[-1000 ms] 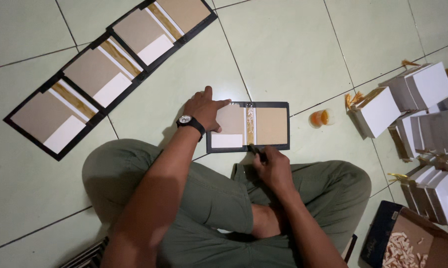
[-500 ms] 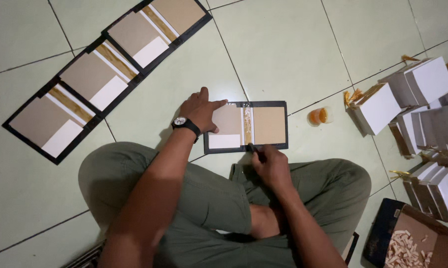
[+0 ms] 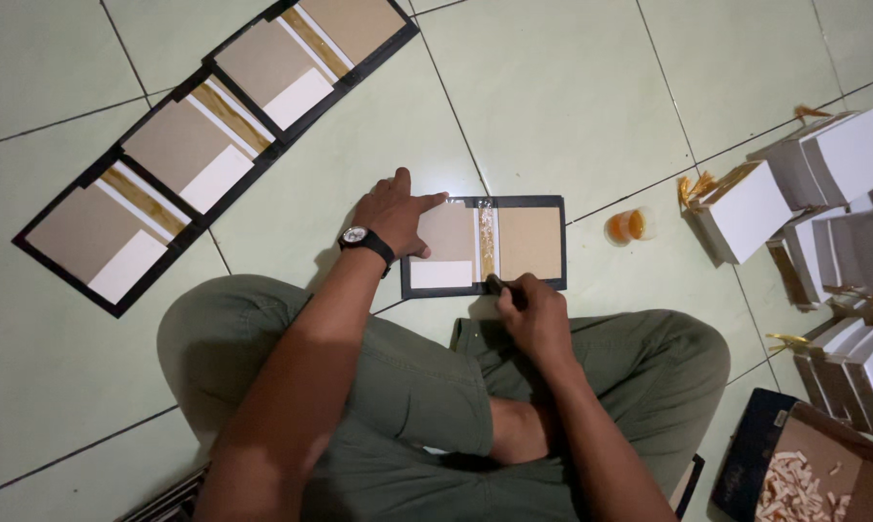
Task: The person sits on the floor and assembles photo albums by applying glue to the spine of the covers using a brush. They handle multiple album covers, dipping the brush into a small container of glue and spreading it along the binding edge before setting the covers aside.
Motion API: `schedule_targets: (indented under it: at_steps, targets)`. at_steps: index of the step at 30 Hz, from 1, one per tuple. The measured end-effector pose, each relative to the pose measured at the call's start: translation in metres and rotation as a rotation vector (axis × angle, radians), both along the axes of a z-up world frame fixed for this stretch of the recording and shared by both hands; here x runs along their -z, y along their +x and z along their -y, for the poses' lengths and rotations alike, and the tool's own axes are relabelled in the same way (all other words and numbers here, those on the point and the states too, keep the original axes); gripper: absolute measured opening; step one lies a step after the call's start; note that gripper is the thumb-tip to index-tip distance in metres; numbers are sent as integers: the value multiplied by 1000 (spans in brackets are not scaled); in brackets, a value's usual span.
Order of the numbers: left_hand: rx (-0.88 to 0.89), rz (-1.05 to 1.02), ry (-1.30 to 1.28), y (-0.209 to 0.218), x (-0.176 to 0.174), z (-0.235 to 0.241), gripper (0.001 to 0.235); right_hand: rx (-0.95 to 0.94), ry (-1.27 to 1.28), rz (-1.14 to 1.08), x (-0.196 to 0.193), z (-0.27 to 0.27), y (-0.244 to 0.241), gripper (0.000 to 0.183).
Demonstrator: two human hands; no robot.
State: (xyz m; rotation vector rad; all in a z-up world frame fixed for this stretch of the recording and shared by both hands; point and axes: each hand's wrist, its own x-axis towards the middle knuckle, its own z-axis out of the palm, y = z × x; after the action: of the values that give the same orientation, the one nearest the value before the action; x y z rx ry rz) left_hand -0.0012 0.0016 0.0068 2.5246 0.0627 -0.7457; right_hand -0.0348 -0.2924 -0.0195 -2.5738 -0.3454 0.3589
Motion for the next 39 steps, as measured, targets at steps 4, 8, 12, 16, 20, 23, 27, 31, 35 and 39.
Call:
schedule_targets:
  at_steps: [4,8,12,16,20,23,27,31,35,39]
  targets:
    - [0,-11,-12,1,-2,0,89,-31,-53,-8,-1,2,-1,21]
    - [1,-12,-15,0,-2,0,89,34,7,-45,-12,-12,8,22]
    - [-4,-5,-17,0,-3,0,87,8,27,-2,-5,-13,18,21]
    - [0,-6,-3,0,-4,1,88,1,30,50,-2,-12,16,21]
    - [-8,-7,1,2,-5,2,87,19,44,-42,-5,-11,9,21]
    - [-11,-12,-2,1,-5,2,88,48,77,-45,-8,-16,16,21]
    - [-5,-27,22,1,-10,3,87,30,-38,-53,8,-2,11,24]
    - [-5,-26,-10,-1,-3,2,88,30,15,-36,-8,-14,12,21]
    - [-10,-22,1,0,-5,2,89,40,4,-48,4,-5,10,21]
    - [-21,-23,-16,1,-2,1,90,20,33,49,10,-11,13,17]
